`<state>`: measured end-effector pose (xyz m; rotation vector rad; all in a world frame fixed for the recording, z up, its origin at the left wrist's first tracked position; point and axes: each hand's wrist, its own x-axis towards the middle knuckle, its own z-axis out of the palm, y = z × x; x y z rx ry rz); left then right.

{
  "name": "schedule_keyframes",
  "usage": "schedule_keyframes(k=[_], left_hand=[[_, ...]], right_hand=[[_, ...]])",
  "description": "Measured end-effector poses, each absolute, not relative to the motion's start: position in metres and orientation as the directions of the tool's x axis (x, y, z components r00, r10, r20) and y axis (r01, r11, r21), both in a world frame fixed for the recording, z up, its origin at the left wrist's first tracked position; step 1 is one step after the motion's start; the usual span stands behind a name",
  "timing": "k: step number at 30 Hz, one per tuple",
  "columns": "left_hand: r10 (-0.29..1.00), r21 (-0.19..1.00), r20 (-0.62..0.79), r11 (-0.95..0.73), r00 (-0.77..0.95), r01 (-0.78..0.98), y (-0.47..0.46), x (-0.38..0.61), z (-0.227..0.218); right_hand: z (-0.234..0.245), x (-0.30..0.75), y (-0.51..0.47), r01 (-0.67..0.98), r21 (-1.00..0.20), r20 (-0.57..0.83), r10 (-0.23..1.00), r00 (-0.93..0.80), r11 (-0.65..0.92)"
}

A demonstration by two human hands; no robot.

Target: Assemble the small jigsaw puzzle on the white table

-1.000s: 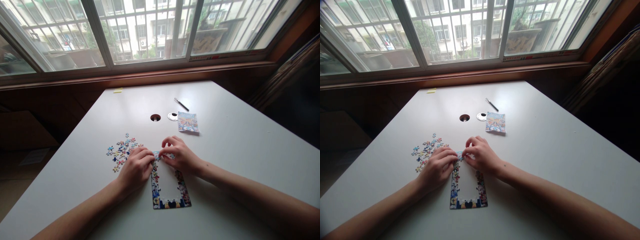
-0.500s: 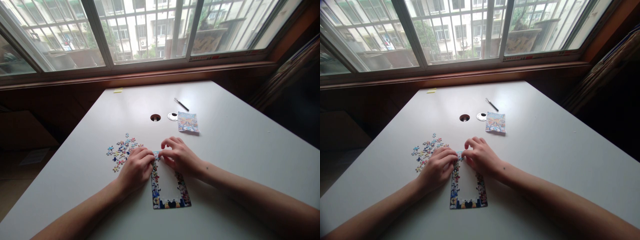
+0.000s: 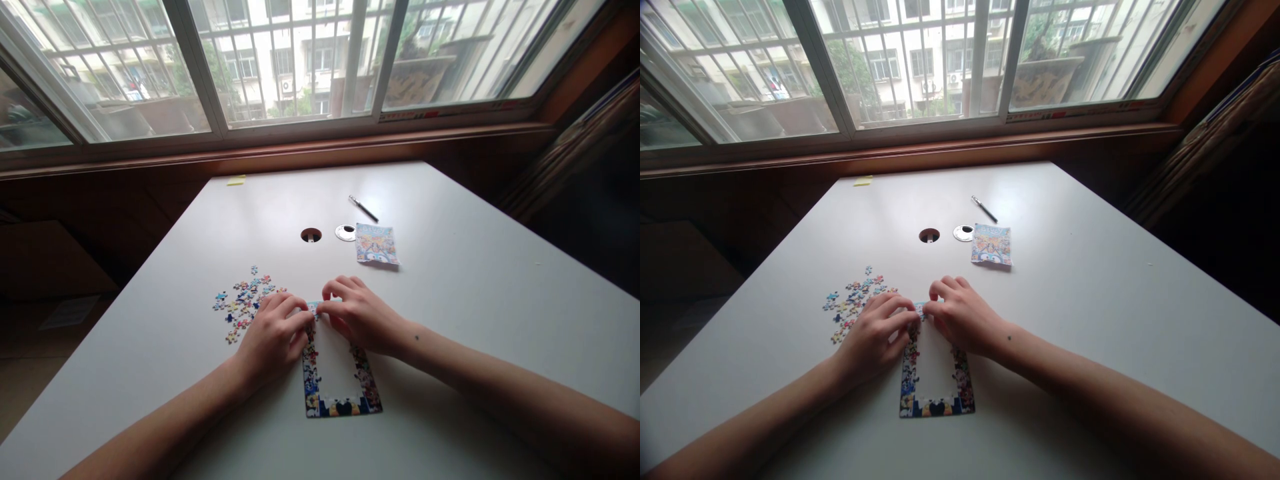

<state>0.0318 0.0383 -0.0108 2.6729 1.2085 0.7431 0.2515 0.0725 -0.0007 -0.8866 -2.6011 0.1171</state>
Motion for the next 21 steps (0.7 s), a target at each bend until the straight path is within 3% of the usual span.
schedule_keyframes(k=[8, 21], left_hand=[[0.730, 0.223, 0.369, -0.671, 0.576, 0.707, 0.0384, 0.0334, -0.0098], [0.718, 0.200, 0.382, -0.679, 0.582, 0.707, 0.0394, 0.0345, -0.0113]], right_hand=[[0.0035, 0.2502, 0.0700, 0.577, -0.128, 0.282, 0.587, -0.759, 0.807], [-0.0018, 0.2476, 0.0696, 0.560, -0.080, 0.305, 0.555, -0.774, 0.825]])
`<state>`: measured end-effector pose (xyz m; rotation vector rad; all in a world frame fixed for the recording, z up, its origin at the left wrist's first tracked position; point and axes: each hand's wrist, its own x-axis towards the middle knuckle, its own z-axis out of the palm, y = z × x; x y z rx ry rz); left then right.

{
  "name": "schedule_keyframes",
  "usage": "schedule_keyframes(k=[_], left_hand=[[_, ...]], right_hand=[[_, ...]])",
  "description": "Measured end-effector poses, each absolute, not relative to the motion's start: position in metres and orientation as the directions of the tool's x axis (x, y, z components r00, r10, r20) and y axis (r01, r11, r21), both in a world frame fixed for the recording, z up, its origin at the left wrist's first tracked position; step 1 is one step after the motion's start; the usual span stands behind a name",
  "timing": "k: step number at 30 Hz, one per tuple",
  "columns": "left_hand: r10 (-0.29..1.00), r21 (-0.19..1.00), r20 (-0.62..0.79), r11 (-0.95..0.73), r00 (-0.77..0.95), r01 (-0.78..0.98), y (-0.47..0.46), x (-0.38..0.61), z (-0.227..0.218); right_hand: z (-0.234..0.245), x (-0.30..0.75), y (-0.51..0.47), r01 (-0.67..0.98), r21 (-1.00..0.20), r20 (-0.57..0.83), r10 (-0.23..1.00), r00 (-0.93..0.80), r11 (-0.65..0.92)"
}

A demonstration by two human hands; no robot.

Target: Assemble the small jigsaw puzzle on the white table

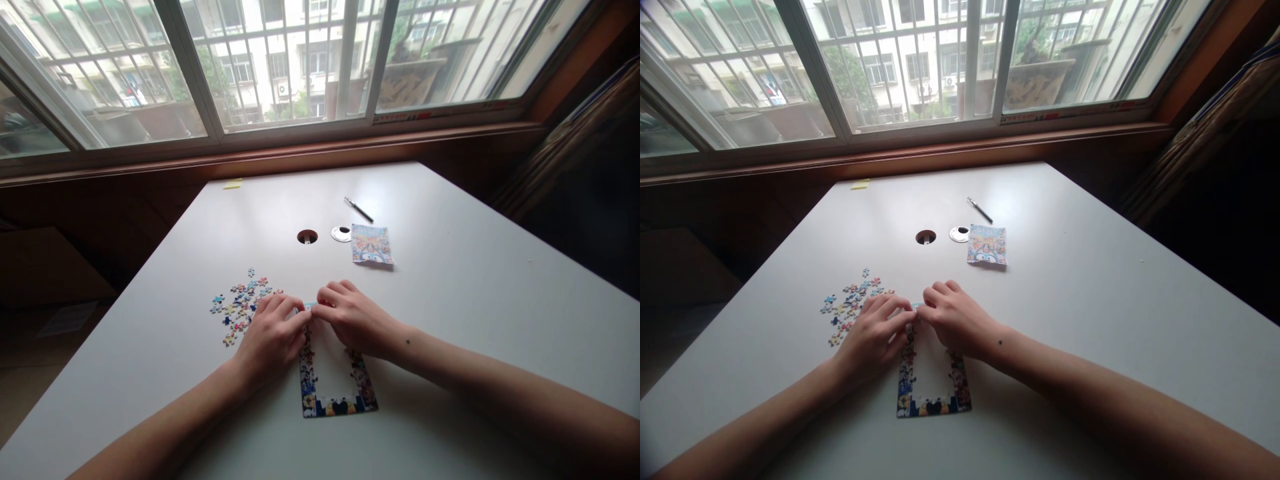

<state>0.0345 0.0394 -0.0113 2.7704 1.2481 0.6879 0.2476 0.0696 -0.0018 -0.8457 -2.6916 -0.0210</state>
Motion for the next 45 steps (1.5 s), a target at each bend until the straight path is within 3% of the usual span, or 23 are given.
schedule_keyframes(k=[11, 16, 20, 26, 33, 45], left_hand=[[0.728, 0.194, 0.363, -0.669, 0.581, 0.717, 0.039, 0.034, -0.012], [0.731, 0.180, 0.358, -0.664, 0.581, 0.725, 0.036, 0.037, -0.011], [0.735, 0.234, 0.431, -0.652, 0.524, 0.722, 0.040, 0.032, -0.002], [0.816, 0.206, 0.458, -0.484, 0.353, 0.850, 0.081, -0.013, 0.024], [0.953, 0.251, 0.268, -0.209, 0.140, 0.945, 0.120, -0.080, 0.029], [0.972, 0.289, 0.079, -0.236, 0.222, 0.928, 0.127, -0.109, 0.032]], right_hand=[[-0.005, 0.252, 0.078, 0.556, -0.213, 0.344, 0.594, -0.727, 0.804], [-0.013, 0.264, 0.101, 0.612, -0.418, 0.429, 0.740, -0.518, 0.671], [-0.020, 0.271, 0.113, 0.592, -0.552, 0.398, 0.810, -0.431, 0.587], [-0.021, 0.269, 0.109, 0.634, -0.441, 0.383, 0.772, -0.507, 0.635], [-0.019, 0.268, 0.109, 0.683, -0.470, 0.362, 0.828, -0.428, 0.559], [-0.023, 0.269, 0.111, 0.660, -0.528, 0.344, 0.845, -0.410, 0.535]])
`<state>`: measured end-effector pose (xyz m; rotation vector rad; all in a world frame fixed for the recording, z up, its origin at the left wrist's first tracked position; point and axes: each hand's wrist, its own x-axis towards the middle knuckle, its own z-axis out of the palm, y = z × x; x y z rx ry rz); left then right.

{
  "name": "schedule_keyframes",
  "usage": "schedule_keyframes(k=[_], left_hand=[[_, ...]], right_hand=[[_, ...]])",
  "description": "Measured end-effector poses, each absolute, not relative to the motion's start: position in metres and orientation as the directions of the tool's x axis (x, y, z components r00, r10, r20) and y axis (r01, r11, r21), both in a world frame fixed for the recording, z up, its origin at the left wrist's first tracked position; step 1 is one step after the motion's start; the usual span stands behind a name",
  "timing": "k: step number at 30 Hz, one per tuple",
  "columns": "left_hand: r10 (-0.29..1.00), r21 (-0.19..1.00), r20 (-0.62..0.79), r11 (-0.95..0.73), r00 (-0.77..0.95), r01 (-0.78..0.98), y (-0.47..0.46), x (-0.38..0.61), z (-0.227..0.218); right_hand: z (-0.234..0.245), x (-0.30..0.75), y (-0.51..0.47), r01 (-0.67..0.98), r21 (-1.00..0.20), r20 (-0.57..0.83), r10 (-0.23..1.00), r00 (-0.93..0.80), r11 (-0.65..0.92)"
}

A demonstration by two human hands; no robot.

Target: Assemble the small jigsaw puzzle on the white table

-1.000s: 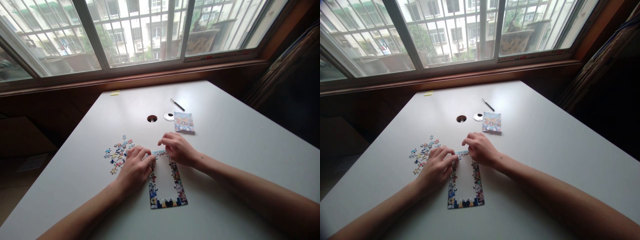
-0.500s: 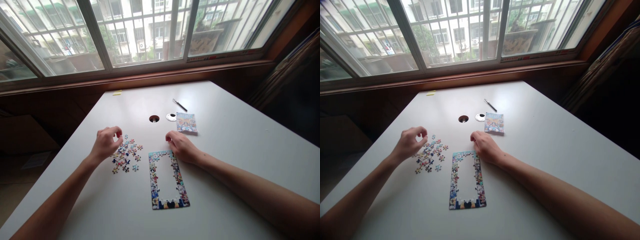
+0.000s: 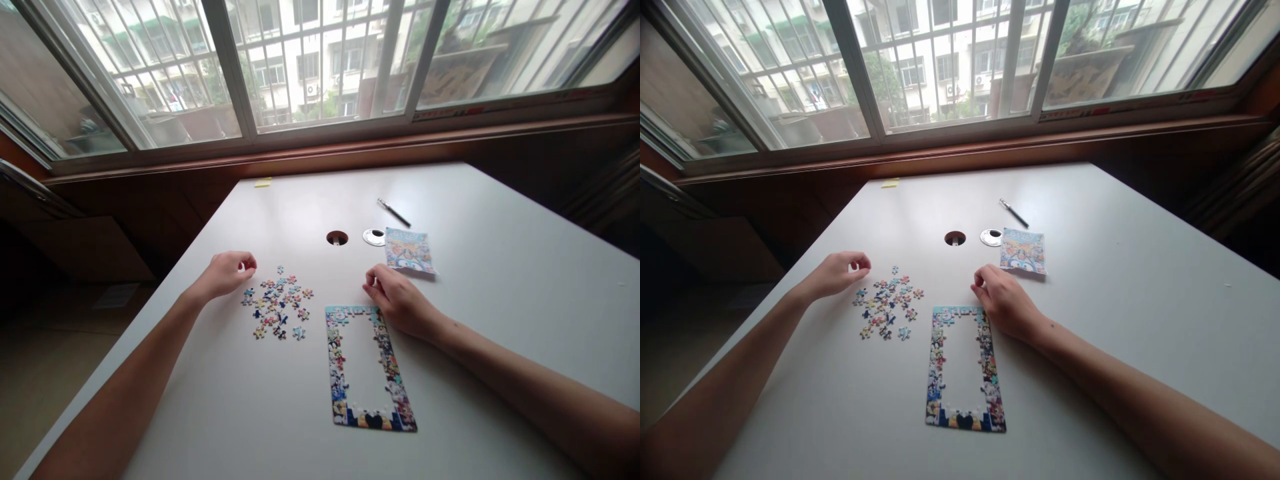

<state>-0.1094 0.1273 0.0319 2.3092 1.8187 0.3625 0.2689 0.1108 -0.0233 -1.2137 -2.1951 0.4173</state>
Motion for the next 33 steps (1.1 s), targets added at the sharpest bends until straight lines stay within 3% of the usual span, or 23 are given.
schedule_keyframes(k=[10, 20, 27, 33], left_hand=[[0.885, 0.305, 0.232, -0.461, 0.404, 0.833, 0.128, -0.080, -0.001], [0.885, 0.372, 0.286, -0.455, 0.367, 0.809, 0.132, -0.081, -0.002], [0.921, 0.521, 0.278, -0.383, 0.273, 0.763, 0.133, -0.085, -0.002], [0.918, 0.695, 0.258, -0.392, 0.300, 0.602, 0.118, -0.060, 0.007]], right_hand=[[-0.022, 0.268, 0.111, 0.665, -0.534, 0.311, 0.852, -0.420, 0.523], [-0.021, 0.269, 0.111, 0.660, -0.545, 0.303, 0.855, -0.420, 0.517], [-0.021, 0.268, 0.110, 0.654, -0.553, 0.318, 0.857, -0.406, 0.515], [-0.018, 0.268, 0.111, 0.608, -0.560, 0.385, 0.827, -0.410, 0.562]])
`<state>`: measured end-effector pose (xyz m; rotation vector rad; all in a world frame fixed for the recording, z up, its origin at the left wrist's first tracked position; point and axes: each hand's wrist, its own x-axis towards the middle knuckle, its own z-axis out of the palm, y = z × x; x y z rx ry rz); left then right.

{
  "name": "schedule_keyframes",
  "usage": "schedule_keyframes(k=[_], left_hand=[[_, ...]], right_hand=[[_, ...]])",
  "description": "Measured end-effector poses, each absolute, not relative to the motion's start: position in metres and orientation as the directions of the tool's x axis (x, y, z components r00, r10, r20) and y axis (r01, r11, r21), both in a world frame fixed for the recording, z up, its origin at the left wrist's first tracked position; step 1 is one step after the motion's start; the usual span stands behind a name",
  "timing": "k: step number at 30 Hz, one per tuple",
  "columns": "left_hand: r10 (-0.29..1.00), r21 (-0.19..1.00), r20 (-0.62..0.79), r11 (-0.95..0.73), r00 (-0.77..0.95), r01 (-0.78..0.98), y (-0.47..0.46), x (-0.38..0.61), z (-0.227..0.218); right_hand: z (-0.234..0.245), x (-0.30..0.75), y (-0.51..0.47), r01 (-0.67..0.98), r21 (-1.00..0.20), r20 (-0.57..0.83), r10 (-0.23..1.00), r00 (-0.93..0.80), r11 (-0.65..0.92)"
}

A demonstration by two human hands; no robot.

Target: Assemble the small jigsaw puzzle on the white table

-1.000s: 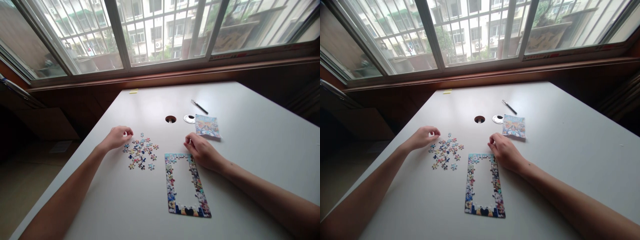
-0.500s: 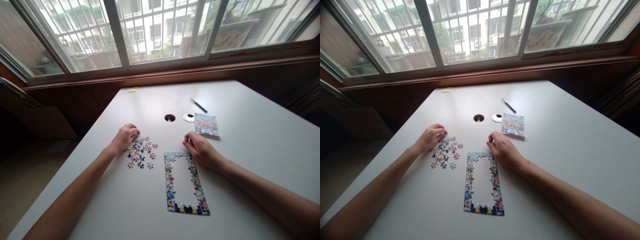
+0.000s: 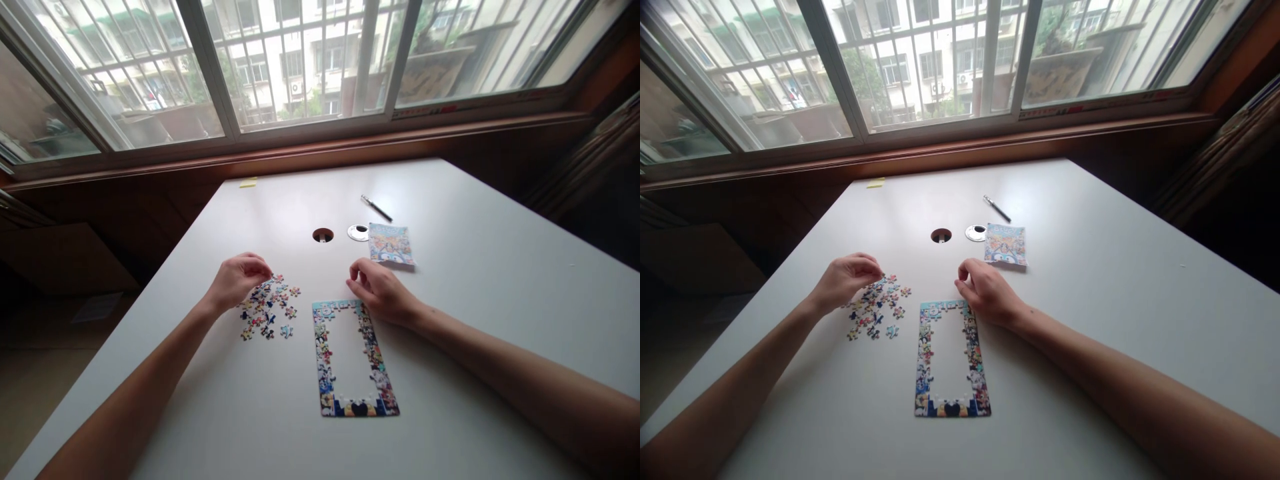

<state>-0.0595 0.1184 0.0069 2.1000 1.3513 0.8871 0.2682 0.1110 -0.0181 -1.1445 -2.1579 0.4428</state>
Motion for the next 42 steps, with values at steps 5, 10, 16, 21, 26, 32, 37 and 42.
schedule_keyframes(k=[5, 10, 16, 21, 26, 32, 37, 42], left_hand=[[0.881, 0.876, 0.270, -0.392, 0.388, 0.282, 0.078, 0.001, 0.014], [0.874, 0.900, 0.315, -0.399, 0.369, 0.176, 0.052, 0.031, 0.010], [0.886, 0.921, 0.307, -0.369, 0.347, 0.128, 0.052, 0.032, 0.004], [0.877, 0.906, 0.319, -0.393, 0.359, 0.154, 0.052, 0.032, 0.004], [0.805, 0.666, 0.433, -0.589, 0.406, 0.457, 0.051, 0.030, 0.000], [0.667, 0.423, 0.442, -0.744, 0.599, 0.517, 0.049, 0.032, -0.011], [0.657, 0.400, 0.413, -0.753, 0.631, 0.522, 0.047, 0.034, -0.010], [0.662, 0.397, 0.391, -0.748, 0.640, 0.531, 0.047, 0.034, -0.008]], right_hand=[[-0.004, 0.259, 0.098, 0.427, -0.511, 0.514, 0.663, -0.544, 0.746], [0.003, 0.251, 0.083, 0.311, -0.523, 0.548, 0.593, -0.590, 0.794], [0.003, 0.250, 0.081, 0.336, -0.550, 0.524, 0.629, -0.574, 0.765], [0.007, 0.251, 0.082, 0.351, -0.574, 0.505, 0.657, -0.560, 0.740], [0.014, 0.262, 0.093, 0.447, -0.618, 0.316, 0.725, -0.612, 0.647], [0.013, 0.269, 0.099, 0.488, -0.597, 0.154, 0.688, -0.709, 0.636], [0.010, 0.266, 0.097, 0.520, -0.588, 0.127, 0.705, -0.697, 0.620], [0.010, 0.264, 0.096, 0.543, -0.576, 0.127, 0.724, -0.678, 0.611]])
